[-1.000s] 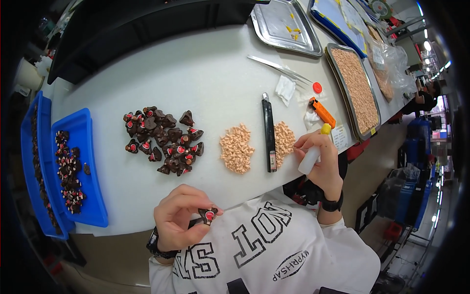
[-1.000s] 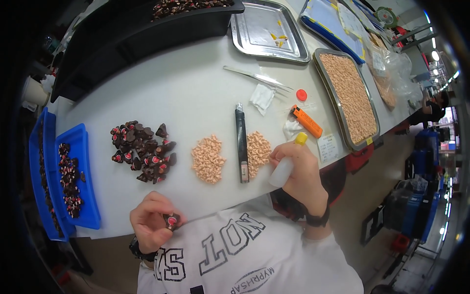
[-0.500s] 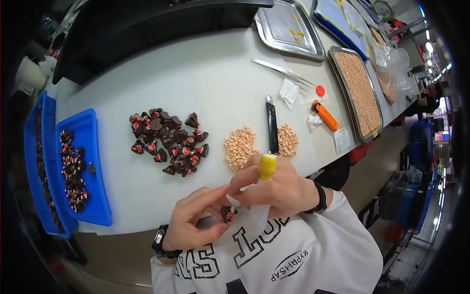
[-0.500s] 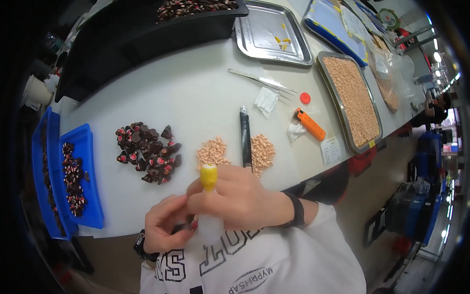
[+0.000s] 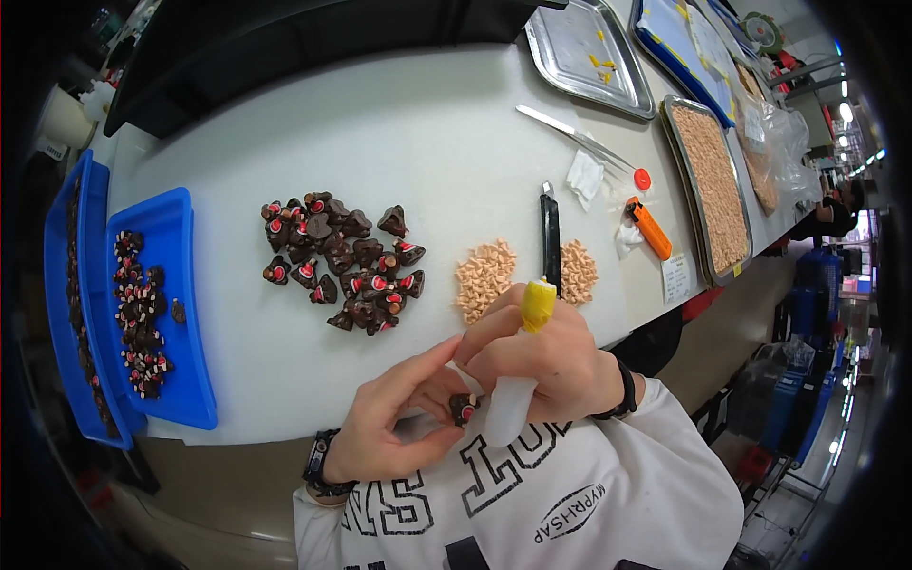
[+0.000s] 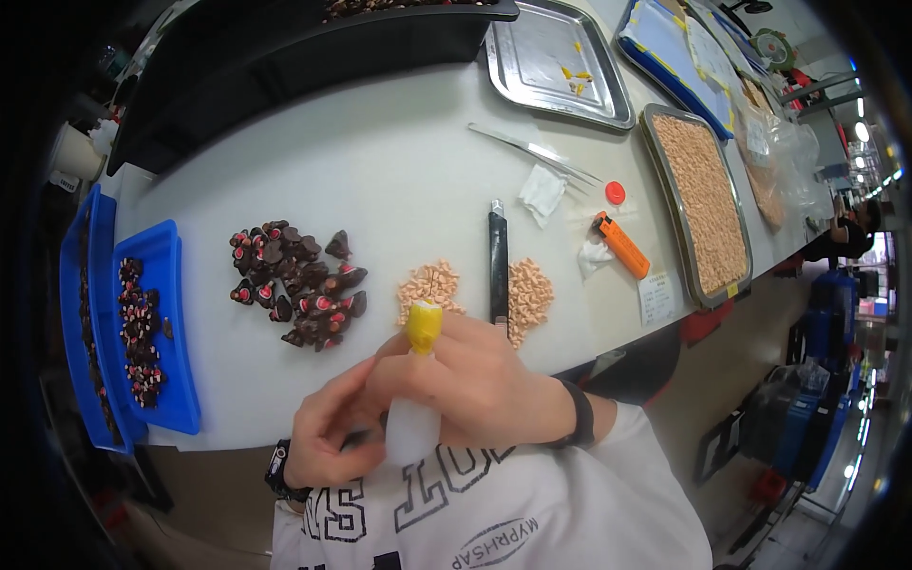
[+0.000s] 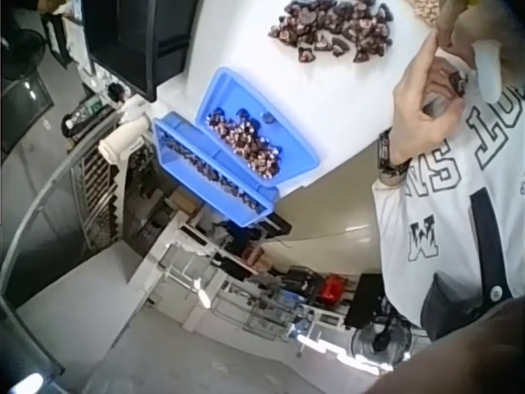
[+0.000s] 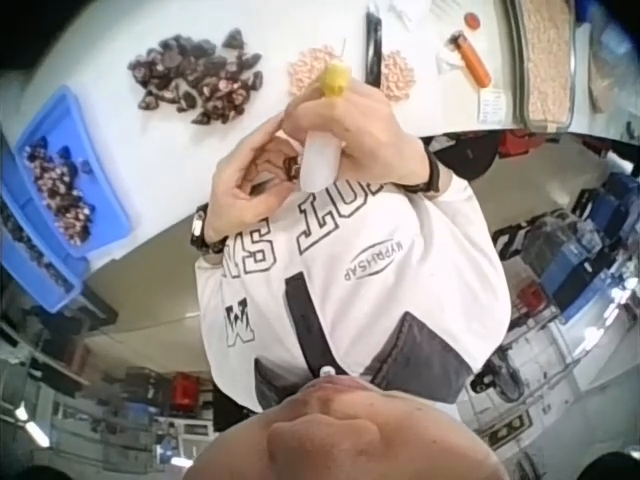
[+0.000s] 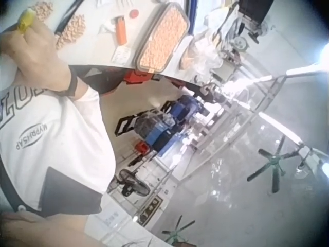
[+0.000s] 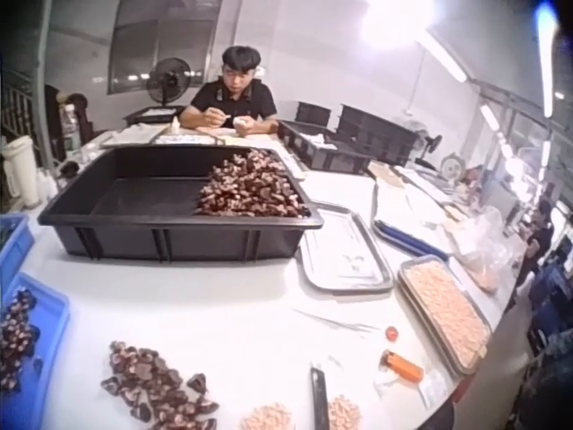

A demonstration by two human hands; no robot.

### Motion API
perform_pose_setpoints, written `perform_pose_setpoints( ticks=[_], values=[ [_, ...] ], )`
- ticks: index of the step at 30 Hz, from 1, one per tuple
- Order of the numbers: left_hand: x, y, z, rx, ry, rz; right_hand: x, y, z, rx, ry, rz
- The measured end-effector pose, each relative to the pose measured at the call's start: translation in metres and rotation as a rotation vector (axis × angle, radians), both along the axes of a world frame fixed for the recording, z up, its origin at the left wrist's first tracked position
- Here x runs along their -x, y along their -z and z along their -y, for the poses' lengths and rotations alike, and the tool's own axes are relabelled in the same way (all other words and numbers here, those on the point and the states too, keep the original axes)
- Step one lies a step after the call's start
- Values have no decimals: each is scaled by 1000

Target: Manually glue small heart-shaped components onto toy figures.

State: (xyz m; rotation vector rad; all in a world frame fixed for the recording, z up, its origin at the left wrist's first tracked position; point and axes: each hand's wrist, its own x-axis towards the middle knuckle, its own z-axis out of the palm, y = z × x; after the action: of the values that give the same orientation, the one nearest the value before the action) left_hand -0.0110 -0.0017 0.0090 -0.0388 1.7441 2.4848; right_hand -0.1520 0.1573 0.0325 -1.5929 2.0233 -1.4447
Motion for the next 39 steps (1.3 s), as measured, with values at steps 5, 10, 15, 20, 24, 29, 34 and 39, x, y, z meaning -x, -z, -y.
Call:
perform_pose_setpoints(
  ticks=[5, 10, 15, 20, 24, 29, 34, 39],
  values=[
    [-1, 5, -1, 85, 26, -27, -1, 3, 1, 86, -3, -8],
    [-6, 11, -1, 119, 38, -68, -1, 4, 0, 64, -23, -33],
    [-4, 4, 2, 17, 49, -31, -3, 6, 2, 161, -6, -163],
    [-5, 1, 2, -90, 42, 7, -5, 7, 9, 215, 46, -290],
    [-6, 1, 4, -106, 58, 16, -2, 2, 11, 213, 52, -284],
    [-6, 3, 5, -81, 83, -37, -3, 6, 5, 191, -12, -190],
    [-9, 10, 2, -231, 35, -82, -3, 0, 0, 129, -44, -164],
    [-8, 12, -2, -182, -148, -120, -2, 1, -5, 182, -80, -199]
  ],
)
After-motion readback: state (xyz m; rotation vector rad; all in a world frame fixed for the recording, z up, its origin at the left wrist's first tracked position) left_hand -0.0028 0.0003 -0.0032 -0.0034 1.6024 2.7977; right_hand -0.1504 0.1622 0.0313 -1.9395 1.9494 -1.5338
